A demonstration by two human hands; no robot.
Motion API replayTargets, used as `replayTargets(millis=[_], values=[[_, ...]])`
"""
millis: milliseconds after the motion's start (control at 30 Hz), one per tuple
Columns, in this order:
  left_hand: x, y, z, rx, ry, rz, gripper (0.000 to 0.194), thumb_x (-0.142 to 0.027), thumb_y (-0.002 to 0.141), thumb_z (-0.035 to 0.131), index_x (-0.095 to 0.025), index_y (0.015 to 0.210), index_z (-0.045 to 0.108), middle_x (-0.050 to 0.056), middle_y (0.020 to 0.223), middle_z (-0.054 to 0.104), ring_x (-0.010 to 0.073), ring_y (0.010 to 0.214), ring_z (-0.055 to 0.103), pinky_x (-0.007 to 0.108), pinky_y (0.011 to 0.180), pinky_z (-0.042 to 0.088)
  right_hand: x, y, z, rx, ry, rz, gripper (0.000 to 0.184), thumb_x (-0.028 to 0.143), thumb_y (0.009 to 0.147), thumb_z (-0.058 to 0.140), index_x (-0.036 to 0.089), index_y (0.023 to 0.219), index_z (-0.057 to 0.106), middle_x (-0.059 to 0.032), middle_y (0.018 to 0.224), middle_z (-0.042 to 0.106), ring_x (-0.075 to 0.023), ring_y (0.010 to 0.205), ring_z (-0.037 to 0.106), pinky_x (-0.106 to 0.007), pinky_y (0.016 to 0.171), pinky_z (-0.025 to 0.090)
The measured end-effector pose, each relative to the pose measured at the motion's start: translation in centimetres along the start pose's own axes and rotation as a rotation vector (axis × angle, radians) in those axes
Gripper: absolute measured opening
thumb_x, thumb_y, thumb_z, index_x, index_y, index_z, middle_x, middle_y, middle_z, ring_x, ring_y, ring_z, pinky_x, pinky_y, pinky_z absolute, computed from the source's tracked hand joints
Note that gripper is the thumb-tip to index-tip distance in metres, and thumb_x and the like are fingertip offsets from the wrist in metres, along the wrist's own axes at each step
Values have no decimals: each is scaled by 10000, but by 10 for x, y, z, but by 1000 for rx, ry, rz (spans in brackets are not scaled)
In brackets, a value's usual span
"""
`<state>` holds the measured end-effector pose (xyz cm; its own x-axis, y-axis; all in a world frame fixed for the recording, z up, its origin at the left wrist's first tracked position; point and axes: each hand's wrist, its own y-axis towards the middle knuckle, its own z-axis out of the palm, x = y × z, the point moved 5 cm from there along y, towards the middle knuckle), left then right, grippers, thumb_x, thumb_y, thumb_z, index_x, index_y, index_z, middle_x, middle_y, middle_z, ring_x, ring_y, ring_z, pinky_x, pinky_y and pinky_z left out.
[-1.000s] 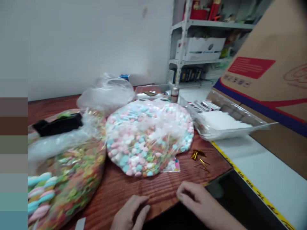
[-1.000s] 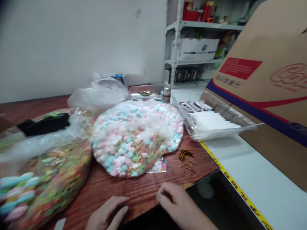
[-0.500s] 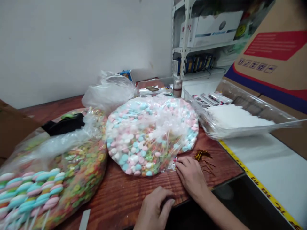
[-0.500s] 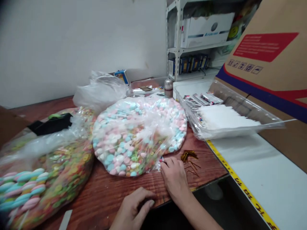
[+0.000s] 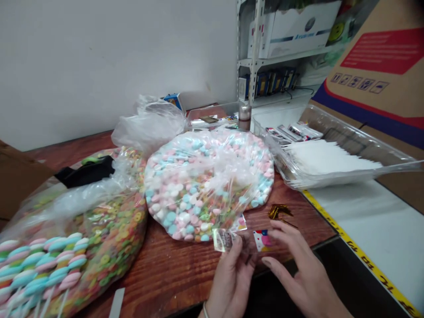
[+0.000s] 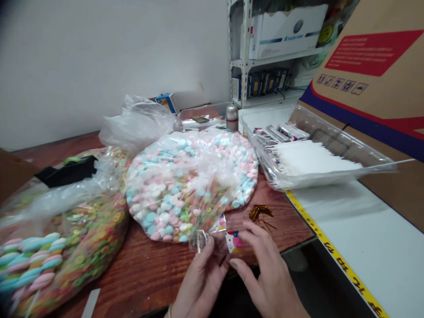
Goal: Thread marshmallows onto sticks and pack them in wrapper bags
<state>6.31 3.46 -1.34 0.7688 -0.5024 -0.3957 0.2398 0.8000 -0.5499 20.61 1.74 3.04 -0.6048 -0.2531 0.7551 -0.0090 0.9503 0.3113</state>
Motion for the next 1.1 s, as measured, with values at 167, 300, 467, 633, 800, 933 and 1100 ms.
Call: replayTargets(millis=[167,300,467,633,800,933,1100], values=[[-9,-12,5,-25,194,119,233,-296,756,745,-149,932,702,66,864,721,190,819,664,335,814,513,-15,-9,39,106,749,511,331,400,874,612,233,1147,526,-67,1034,672,-205,891,654,-339,784,526],[-27,-20,-3,-127,309,276,273,-284,663,813,-146,868,698,64,881,724,211,850,667,354,863,504,2,-6,55,161,614,483,281,438,890,578,195,755,541,39,678,515,-124,637,473,-236,617,411],[-41,-22,-20,-186,251,380,232,-271,653,828,-163,783,669,-5,715,660,153,738,628,296,793,503,20,0,65,231,458,423,419,514,922,473,191,656,493,35,617,443,-128,601,405,-234,551,349],[-42,-16,-27,-92,-37,272,204,-329,752,755,-161,819,661,16,758,662,135,704,617,274,716,527,35,3,57,184,500,296,465,517,975,319,202,812,620,-24,761,604,-189,722,565,-255,658,455],[-48,-13,-36,-150,-197,235,248,-327,719,785,-167,869,669,28,800,683,115,660,612,227,606,517,54,2,40,5,360,3,380,522,965,388,307,1236,544,-44,1216,567,-224,1124,552,-294,951,432],[-50,-13,-34,-59,-194,245,224,-335,767,741,-182,911,662,41,872,693,149,770,639,233,625,502,63,2,52,47,182,-161,410,494,953,446,294,1302,526,-81,1312,501,-257,1225,488,-358,1004,423],[-55,-22,-32,-52,-69,370,191,-291,788,725,-182,931,659,47,899,693,167,854,632,245,672,470,60,4,72,134,130,-134,273,293,960,462,240,1173,623,-97,1229,612,-245,1140,581,-354,933,511]])
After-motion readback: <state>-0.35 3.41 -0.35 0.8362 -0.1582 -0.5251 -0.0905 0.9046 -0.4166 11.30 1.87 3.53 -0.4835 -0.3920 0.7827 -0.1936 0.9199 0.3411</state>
